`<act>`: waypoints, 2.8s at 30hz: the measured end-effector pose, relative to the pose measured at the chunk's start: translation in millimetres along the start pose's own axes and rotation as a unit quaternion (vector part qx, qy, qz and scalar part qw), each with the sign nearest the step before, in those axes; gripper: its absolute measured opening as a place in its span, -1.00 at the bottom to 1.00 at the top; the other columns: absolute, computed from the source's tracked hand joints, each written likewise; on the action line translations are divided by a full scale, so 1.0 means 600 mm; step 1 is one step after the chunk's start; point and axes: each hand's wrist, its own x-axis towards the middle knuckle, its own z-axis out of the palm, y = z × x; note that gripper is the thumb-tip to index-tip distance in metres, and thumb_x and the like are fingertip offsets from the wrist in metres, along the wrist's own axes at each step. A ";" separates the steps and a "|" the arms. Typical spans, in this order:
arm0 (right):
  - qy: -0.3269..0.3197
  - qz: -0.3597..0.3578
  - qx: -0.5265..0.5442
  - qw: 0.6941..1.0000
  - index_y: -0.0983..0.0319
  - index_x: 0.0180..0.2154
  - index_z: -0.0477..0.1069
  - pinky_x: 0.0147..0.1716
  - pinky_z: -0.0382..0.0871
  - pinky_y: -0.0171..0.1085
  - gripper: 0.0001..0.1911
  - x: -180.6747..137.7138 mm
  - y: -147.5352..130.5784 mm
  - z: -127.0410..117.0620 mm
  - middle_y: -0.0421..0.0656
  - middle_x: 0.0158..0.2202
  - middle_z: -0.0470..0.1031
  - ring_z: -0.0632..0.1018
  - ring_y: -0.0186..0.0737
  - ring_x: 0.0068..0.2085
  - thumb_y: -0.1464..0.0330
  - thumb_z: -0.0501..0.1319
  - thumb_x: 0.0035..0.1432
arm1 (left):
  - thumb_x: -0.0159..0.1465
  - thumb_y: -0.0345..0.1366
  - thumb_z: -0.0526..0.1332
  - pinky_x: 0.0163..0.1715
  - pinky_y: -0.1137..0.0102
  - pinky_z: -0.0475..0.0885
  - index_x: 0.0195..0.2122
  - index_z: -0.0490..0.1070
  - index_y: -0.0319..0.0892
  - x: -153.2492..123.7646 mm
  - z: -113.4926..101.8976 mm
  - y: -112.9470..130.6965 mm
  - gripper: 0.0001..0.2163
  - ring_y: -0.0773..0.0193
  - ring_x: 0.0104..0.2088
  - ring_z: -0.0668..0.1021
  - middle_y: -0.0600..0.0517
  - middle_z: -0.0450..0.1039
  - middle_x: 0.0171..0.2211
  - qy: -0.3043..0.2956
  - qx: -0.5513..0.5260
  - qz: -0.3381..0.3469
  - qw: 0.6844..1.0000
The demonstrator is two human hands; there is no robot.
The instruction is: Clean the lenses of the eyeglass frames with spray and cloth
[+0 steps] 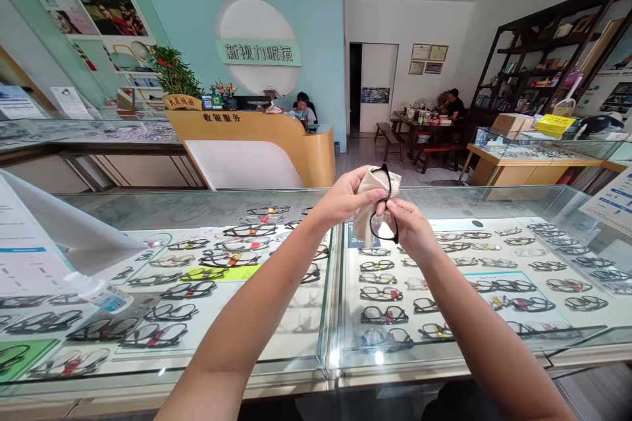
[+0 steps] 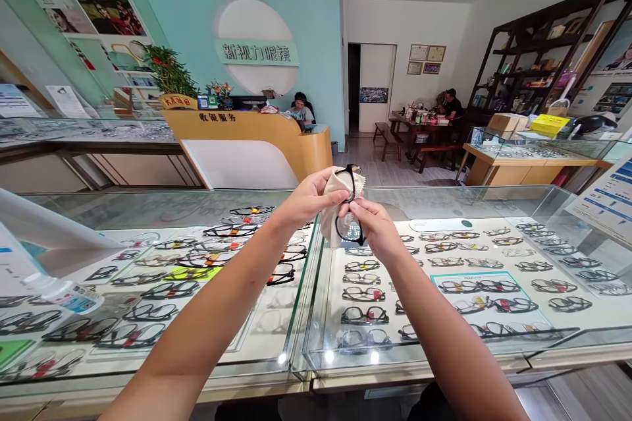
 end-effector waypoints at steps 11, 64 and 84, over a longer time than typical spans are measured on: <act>-0.004 0.007 0.005 1.000 0.18 -0.42 0.64 -0.20 0.36 -0.25 -0.61 0.003 0.014 0.002 -0.16 -0.34 0.47 0.46 -0.20 -0.26 -0.01 0.49 0.14 | 0.30 0.13 0.44 -0.67 0.53 0.29 -0.22 0.34 -0.15 0.011 0.027 -0.031 -0.54 0.44 -0.68 0.45 0.15 0.48 -0.51 0.118 0.026 0.031 0.992; 0.025 -0.019 0.014 0.999 0.20 -0.31 0.70 -0.14 0.44 -0.25 -0.57 0.023 0.035 -0.056 -0.09 -0.22 0.66 0.57 -0.20 -0.19 -0.05 0.48 0.14 | 0.51 -0.19 0.15 -0.16 0.17 0.29 -0.36 0.52 -0.13 -0.144 0.097 -0.037 -0.70 0.13 -0.27 0.52 -0.04 0.64 -0.35 0.041 0.602 0.142 0.785; -0.152 0.004 -0.146 0.978 0.17 -0.38 0.72 -0.09 0.40 -0.12 -0.55 0.035 -0.065 -0.040 -0.08 -0.31 0.60 0.54 -0.07 -0.21 -0.05 0.36 0.29 | 0.33 -0.03 0.45 0.44 -0.02 0.31 0.41 0.35 -0.06 -0.066 0.005 0.118 -0.34 -0.09 0.41 0.44 -0.16 0.45 0.37 0.047 0.624 0.162 0.763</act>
